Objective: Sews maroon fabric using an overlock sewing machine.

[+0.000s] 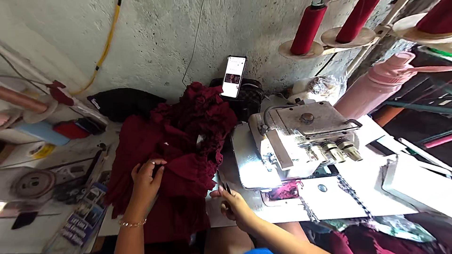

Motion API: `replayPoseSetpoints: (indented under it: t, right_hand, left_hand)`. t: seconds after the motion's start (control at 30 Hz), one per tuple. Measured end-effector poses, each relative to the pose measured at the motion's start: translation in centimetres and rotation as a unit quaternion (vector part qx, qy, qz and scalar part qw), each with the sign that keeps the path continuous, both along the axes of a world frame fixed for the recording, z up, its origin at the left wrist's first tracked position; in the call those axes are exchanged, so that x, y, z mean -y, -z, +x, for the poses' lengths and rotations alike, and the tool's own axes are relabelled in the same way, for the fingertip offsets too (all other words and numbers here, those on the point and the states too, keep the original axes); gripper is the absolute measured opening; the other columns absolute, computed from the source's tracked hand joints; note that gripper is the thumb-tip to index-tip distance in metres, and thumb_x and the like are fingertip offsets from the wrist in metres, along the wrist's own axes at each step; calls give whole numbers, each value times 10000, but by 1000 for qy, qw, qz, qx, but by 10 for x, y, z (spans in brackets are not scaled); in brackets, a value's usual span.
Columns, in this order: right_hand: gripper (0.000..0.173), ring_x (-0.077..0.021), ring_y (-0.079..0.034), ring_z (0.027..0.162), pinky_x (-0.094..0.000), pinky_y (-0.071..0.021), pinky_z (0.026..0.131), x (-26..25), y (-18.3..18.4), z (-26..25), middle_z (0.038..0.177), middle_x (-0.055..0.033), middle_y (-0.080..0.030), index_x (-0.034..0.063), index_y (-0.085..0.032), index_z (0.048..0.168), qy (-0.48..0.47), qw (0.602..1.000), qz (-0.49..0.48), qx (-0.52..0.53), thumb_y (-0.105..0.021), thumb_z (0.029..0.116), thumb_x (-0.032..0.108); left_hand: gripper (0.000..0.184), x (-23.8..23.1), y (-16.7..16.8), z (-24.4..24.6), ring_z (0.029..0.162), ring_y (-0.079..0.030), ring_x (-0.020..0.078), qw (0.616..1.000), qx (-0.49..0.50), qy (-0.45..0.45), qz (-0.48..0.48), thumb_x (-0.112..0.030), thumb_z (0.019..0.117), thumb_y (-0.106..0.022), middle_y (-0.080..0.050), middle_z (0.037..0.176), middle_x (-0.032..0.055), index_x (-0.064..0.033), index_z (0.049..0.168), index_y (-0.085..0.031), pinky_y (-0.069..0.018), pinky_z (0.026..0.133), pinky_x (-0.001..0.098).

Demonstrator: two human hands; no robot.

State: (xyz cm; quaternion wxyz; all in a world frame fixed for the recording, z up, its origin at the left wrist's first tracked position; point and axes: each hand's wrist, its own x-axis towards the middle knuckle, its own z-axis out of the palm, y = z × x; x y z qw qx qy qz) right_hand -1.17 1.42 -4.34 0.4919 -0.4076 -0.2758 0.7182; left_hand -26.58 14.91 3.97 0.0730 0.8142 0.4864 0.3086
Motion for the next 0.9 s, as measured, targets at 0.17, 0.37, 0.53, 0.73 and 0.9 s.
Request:
replayPoseSetpoints:
  t: [0.17, 0.37, 0.53, 0.73, 0.9]
  right_hand:
    - [188, -18, -512, 583, -208, -443, 565, -51, -33, -18, 725, 39, -587, 22, -665, 1008, 69, 980, 113, 146, -687, 958, 203]
    - [172, -66, -618, 760, -276, -521, 725, -101, -115, -12, 847, -30, -667, 32, -695, 1007, 104, 911, 288, 275, -702, 952, 196]
    - [134, -106, -629, 741, -355, -526, 697, -122, -143, -10, 836, -19, -683, 82, -719, 1003, 88, 889, 328, 308, -732, 945, 203]
    - [130, -138, -622, 729, -390, -515, 683, -128, -163, -20, 815, -31, -675, 81, -722, 1011, 58, 870, 350, 342, -730, 954, 198]
    - [291, -140, -689, 856, -374, -576, 774, -122, -154, -29, 1013, -66, -728, 57, -679, 1222, 110, 868, 384, 296, -705, 978, 214]
  left_hand:
    - [276, -2, -5, -7, 1144, -651, 275, 1000, -6, 3, 10, -203, 984, -515, -726, 1107, 100, -54, 1102, -715, -251, 1095, 691]
    - [306, -11, -15, -18, 1132, -653, 285, 999, 25, -4, 47, -214, 984, -514, -721, 1096, 137, -12, 1116, -702, -284, 1079, 678]
    - [308, -22, -25, -24, 1149, -641, 281, 997, 44, -21, 67, -226, 986, -514, -708, 1119, 142, -16, 1124, -692, -300, 1079, 664]
    - [692, -15, -54, 6, 1443, -421, 239, 987, 135, 92, 2, -541, 1003, -499, -490, 1515, 169, 3, 1430, -508, -350, 1184, 461]
    - [345, -26, -68, 41, 1050, -639, 170, 989, 116, 60, 65, -284, 967, -649, -708, 1043, 104, 9, 1149, -677, -390, 1057, 515]
